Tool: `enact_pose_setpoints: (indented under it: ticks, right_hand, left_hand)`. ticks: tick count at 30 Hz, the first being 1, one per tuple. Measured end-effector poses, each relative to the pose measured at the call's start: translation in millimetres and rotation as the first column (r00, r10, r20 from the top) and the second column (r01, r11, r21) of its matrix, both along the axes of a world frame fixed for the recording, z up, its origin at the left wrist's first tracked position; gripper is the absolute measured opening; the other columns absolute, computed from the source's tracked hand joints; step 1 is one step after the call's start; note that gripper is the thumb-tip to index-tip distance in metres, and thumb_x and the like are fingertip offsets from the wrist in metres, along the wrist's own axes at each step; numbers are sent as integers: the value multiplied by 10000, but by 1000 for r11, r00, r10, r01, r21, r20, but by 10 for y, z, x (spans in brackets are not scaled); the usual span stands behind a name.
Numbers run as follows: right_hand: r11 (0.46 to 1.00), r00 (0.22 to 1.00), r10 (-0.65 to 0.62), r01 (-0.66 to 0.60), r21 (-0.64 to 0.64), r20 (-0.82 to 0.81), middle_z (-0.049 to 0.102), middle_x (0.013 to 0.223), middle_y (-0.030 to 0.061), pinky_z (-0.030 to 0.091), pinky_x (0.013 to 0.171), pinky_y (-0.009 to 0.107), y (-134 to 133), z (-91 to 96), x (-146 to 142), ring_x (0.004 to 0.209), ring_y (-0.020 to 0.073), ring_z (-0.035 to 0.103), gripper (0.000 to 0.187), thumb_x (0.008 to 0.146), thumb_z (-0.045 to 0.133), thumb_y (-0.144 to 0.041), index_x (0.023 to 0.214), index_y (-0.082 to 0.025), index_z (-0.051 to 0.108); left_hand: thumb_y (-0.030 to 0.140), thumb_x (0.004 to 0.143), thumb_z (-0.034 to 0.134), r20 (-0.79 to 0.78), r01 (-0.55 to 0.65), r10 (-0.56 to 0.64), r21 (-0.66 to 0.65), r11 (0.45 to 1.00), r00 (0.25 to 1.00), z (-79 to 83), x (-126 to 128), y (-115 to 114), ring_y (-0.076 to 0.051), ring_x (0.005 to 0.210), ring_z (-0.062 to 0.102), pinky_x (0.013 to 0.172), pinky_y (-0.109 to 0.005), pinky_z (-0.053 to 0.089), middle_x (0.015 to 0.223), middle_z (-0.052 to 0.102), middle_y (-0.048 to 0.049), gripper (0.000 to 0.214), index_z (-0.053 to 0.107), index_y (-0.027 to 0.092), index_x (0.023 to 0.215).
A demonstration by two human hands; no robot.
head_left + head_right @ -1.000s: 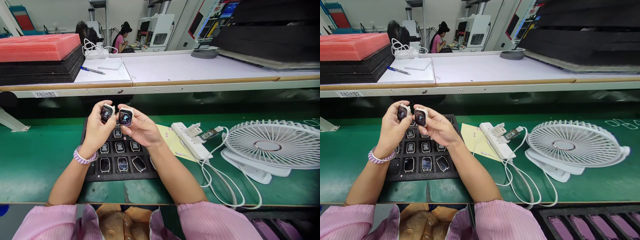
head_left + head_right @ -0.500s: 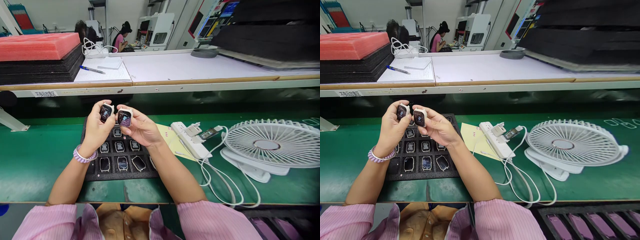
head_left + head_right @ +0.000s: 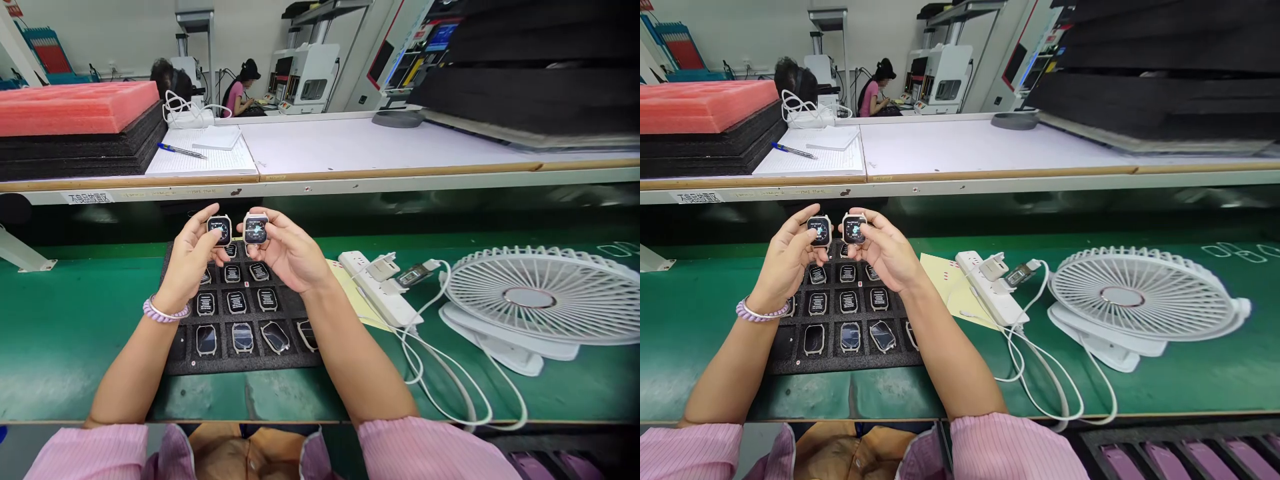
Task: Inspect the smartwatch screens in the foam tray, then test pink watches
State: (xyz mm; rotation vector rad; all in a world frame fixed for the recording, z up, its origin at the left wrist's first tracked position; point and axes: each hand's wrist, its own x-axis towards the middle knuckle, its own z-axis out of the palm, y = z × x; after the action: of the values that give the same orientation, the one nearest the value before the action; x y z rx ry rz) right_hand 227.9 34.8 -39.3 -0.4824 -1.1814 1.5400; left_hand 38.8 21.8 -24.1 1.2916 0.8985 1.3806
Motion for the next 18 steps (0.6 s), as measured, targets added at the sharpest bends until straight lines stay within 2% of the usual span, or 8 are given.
enact_pose_setpoints:
  ticks: [4,10,18]
  right_hand:
    - [1000,999,-26,25,19,26,716,1016,25,544,621,293,-2,-14,-42,681,140,622,442,838,786,-362,1214,-233,594]
    - [997,998,-56,54,49,40,663,897,-18,525,605,284,10,-50,-80,649,131,618,462,783,765,-288,1207,-221,592]
    - [994,995,-77,72,79,61,655,892,-21,515,590,284,2,-59,-105,620,122,607,470,780,761,-290,1207,-212,581]
  left_hand:
    - [268,856,672,4,3,-3,14,1000,1000,4,11,-11,-100,601,685,560,-217,602,912,668,-3,490,609,213,1338]
    - [205,781,673,-30,18,-17,47,999,999,14,33,-25,-90,621,717,602,-215,645,1070,718,-36,489,605,184,1265]
    - [196,768,660,-88,9,-2,85,996,996,1,36,-18,-86,584,703,580,-215,647,1041,716,-21,353,601,194,1116]
